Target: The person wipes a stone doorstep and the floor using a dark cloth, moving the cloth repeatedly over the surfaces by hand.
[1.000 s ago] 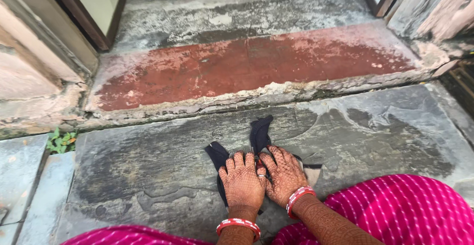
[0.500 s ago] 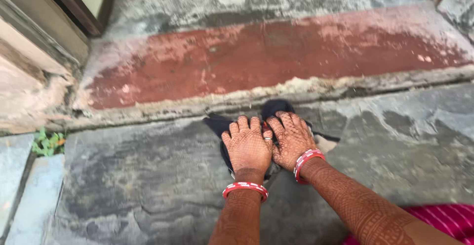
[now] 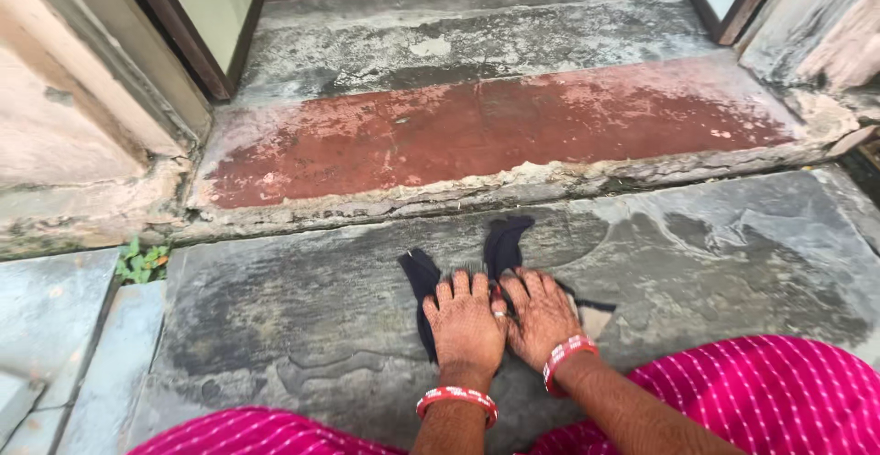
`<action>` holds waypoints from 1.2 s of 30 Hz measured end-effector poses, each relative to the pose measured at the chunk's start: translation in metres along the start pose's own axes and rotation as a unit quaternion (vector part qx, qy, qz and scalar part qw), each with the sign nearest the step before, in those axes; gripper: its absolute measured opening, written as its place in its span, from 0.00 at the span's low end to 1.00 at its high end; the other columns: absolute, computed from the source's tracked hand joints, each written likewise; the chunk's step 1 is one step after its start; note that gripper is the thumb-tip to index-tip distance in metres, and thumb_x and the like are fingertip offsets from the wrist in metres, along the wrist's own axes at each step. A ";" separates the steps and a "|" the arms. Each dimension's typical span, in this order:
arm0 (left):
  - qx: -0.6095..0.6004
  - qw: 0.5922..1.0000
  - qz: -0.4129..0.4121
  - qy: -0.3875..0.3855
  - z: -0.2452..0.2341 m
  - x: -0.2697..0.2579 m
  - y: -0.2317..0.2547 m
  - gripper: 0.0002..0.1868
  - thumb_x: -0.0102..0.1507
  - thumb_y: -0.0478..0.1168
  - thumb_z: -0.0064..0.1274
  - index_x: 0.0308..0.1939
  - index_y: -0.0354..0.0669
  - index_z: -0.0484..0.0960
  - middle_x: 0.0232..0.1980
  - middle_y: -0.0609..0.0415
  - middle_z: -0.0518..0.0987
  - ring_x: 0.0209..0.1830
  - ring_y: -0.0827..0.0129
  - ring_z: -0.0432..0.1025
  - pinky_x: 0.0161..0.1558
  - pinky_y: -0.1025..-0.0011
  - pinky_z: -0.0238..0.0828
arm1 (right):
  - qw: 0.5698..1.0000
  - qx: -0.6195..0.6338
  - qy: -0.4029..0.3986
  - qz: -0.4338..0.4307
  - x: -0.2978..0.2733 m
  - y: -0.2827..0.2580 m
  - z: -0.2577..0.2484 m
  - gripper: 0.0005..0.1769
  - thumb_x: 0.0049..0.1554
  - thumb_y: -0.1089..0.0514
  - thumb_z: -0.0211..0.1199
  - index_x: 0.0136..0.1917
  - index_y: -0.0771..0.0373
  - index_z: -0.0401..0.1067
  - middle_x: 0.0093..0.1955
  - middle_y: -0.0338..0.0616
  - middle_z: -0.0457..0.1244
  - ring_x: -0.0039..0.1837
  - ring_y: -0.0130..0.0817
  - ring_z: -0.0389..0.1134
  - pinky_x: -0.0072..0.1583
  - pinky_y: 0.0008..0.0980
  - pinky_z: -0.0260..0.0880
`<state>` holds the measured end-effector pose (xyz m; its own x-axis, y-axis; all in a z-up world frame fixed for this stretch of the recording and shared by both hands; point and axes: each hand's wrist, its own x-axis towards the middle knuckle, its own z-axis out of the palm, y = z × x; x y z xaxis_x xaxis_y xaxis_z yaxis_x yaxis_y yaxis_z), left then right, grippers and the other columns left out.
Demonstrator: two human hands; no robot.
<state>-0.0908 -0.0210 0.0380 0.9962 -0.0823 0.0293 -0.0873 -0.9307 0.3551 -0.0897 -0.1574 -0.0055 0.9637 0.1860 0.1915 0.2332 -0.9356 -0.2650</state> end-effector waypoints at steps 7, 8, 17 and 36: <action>0.005 0.999 0.003 -0.048 -0.011 -0.028 0.006 0.29 0.64 0.56 0.50 0.64 0.47 0.72 0.66 0.48 0.68 0.66 0.50 0.60 0.64 0.44 0.52 | 0.991 -0.026 -0.121 0.057 -0.027 -0.018 -0.033 0.28 0.55 0.44 0.56 0.66 0.53 0.66 0.68 0.49 0.58 0.71 0.50 0.57 0.71 0.48 0.56; 0.006 0.999 0.002 -0.051 -0.011 -0.028 0.006 0.29 0.64 0.56 0.50 0.64 0.47 0.72 0.66 0.48 0.68 0.66 0.50 0.60 0.64 0.44 0.52 | 0.997 -0.025 -0.070 0.019 -0.025 -0.017 -0.032 0.29 0.52 0.45 0.58 0.64 0.56 0.67 0.67 0.52 0.58 0.69 0.53 0.57 0.69 0.51 0.55; 0.009 1.000 0.014 0.017 -0.007 0.036 -0.002 0.23 0.60 0.56 0.53 0.53 0.48 0.79 0.53 0.49 0.73 0.56 0.52 0.66 0.54 0.49 0.58 | 1.000 -0.014 -0.018 -0.009 0.037 0.000 -0.017 0.22 0.53 0.44 0.56 0.55 0.59 0.69 0.56 0.55 0.60 0.61 0.55 0.59 0.62 0.53 0.58; -0.011 1.000 -0.014 0.013 -0.005 0.032 0.000 0.23 0.63 0.55 0.51 0.56 0.47 0.77 0.58 0.49 0.73 0.60 0.52 0.64 0.57 0.48 0.57 | 0.999 0.002 0.021 -0.038 0.035 0.005 -0.004 0.18 0.57 0.46 0.52 0.54 0.58 0.68 0.56 0.52 0.61 0.59 0.54 0.60 0.61 0.52 0.61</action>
<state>-0.0592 -0.0215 0.0432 0.9979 -0.0477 0.0434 -0.0606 -0.9247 0.3759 -0.0555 -0.1571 0.0038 0.9368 0.2443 0.2504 0.3067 -0.9179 -0.2519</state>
